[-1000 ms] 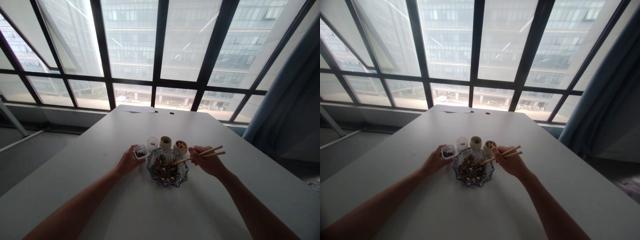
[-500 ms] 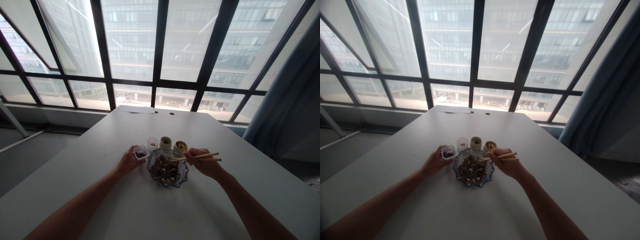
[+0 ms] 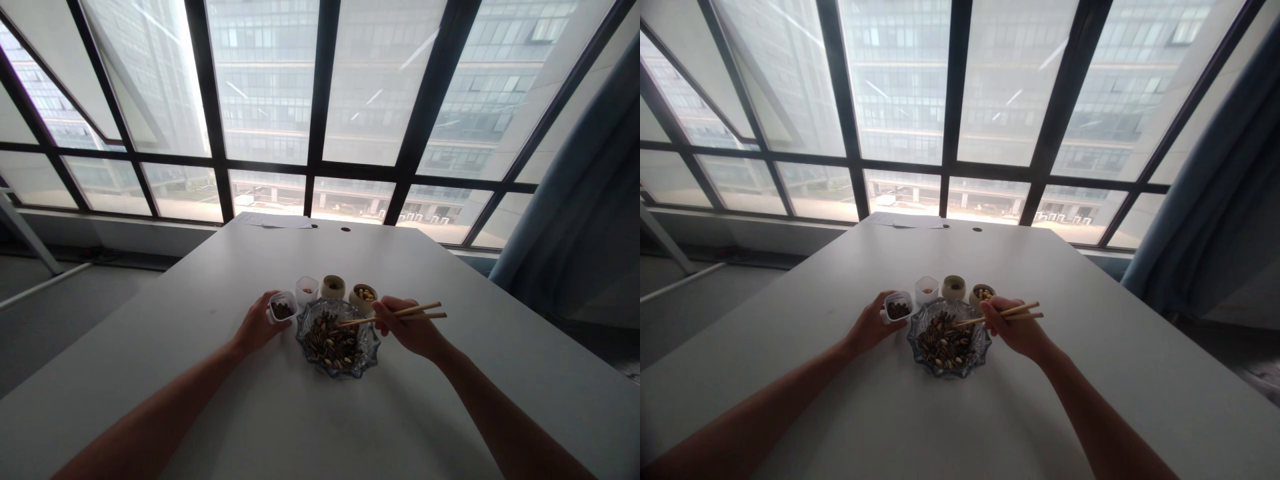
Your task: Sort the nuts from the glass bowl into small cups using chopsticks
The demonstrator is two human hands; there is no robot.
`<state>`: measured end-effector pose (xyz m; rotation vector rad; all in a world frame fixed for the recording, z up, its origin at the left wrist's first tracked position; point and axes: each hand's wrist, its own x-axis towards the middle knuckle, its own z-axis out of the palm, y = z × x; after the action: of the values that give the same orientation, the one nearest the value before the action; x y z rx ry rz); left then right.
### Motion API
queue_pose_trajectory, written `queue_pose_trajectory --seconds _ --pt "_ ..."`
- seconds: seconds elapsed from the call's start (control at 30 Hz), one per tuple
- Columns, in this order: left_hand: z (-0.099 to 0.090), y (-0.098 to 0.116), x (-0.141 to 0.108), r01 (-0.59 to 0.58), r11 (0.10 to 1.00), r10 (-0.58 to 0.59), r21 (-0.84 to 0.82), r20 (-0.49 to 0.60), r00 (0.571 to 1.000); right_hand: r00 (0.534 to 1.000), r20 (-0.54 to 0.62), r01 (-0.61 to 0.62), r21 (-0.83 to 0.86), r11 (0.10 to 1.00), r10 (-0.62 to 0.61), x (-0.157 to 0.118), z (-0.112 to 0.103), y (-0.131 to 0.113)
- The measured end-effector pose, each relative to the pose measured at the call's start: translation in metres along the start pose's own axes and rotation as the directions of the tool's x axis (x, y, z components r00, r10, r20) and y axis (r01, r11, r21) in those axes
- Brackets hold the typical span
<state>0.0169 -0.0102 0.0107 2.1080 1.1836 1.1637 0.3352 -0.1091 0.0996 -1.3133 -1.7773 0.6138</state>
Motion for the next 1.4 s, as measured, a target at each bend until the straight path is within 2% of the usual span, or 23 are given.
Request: queue_pose_trajectory --seconds 0.13,0.23,0.37,0.47,0.6,0.77,0.83,0.9,0.97,1.03,1.07,1.13,1.2,1.33,1.4 --pt "0.001 -0.001 0.000 -0.051 0.998 0.050 -0.028 -0.035 0.998 0.992 -0.100 -0.071 0.124 0.990 0.083 0.004 0.001 0.009" --pt "0.001 -0.002 0.000 -0.070 0.996 0.068 -0.047 -0.049 0.996 0.966 -0.189 -0.126 0.241 0.962 0.174 0.008 0.001 0.018" --pt "0.001 -0.002 0.000 -0.051 0.998 0.049 -0.022 -0.053 0.997 0.927 -0.223 -0.188 0.417 0.889 0.301 0.013 0.000 0.030" --pt "0.001 -0.003 0.000 -0.009 1.000 0.010 0.015 -0.076 0.997 0.909 -0.214 -0.204 0.519 0.830 0.358 0.014 0.001 0.037" --pt "0.002 -0.008 0.002 0.103 0.995 -0.100 0.014 -0.119 0.988 0.897 -0.208 -0.205 0.586 0.784 0.390 0.015 0.007 0.043" --pt "-0.003 -0.017 0.005 0.227 0.971 -0.219 0.077 -0.098 0.971 0.887 -0.277 -0.144 0.595 0.791 0.370 0.016 0.015 0.051" --pt "-0.008 -0.016 0.008 0.242 0.964 -0.232 0.108 -0.097 0.968 0.882 -0.310 -0.119 0.585 0.803 0.356 0.017 0.017 0.053" --pt "-0.013 -0.009 0.014 0.202 0.964 -0.181 0.171 -0.131 0.975 0.882 -0.324 -0.103 0.574 0.812 0.341 0.017 0.018 0.055" --pt "-0.015 0.006 0.023 0.107 0.957 -0.068 0.271 -0.151 0.986 0.883 -0.328 -0.099 0.569 0.816 0.335 0.017 0.018 0.056" --pt "-0.012 0.025 0.036 -0.001 0.932 0.040 0.362 -0.101 0.994 0.877 -0.336 -0.098 0.574 0.813 0.343 0.017 0.018 0.058" --pt "-0.008 0.035 0.043 -0.027 0.921 0.059 0.389 -0.070 0.996 0.873 -0.342 -0.096 0.581 0.808 0.349 0.017 0.018 0.060" --pt "0.001 0.052 0.059 -0.045 0.906 0.048 0.421 0.002 0.999 0.867 -0.345 -0.091 0.599 0.796 0.359 0.018 0.018 0.061" --pt "0.012 0.062 0.074 -0.012 0.888 -0.025 0.460 0.075 0.997 0.866 -0.344 -0.085 0.614 0.785 0.363 0.018 0.018 0.063" --pt "0.030 0.065 0.090 0.074 0.856 -0.188 0.511 0.175 0.966 0.853 -0.363 -0.072 0.628 0.775 0.374 0.018 0.018 0.063" --pt "0.034 0.062 0.091 0.052 0.878 -0.148 0.476 0.166 0.975 0.839 -0.370 -0.063 0.660 0.748 0.398 0.019 0.018 0.062"
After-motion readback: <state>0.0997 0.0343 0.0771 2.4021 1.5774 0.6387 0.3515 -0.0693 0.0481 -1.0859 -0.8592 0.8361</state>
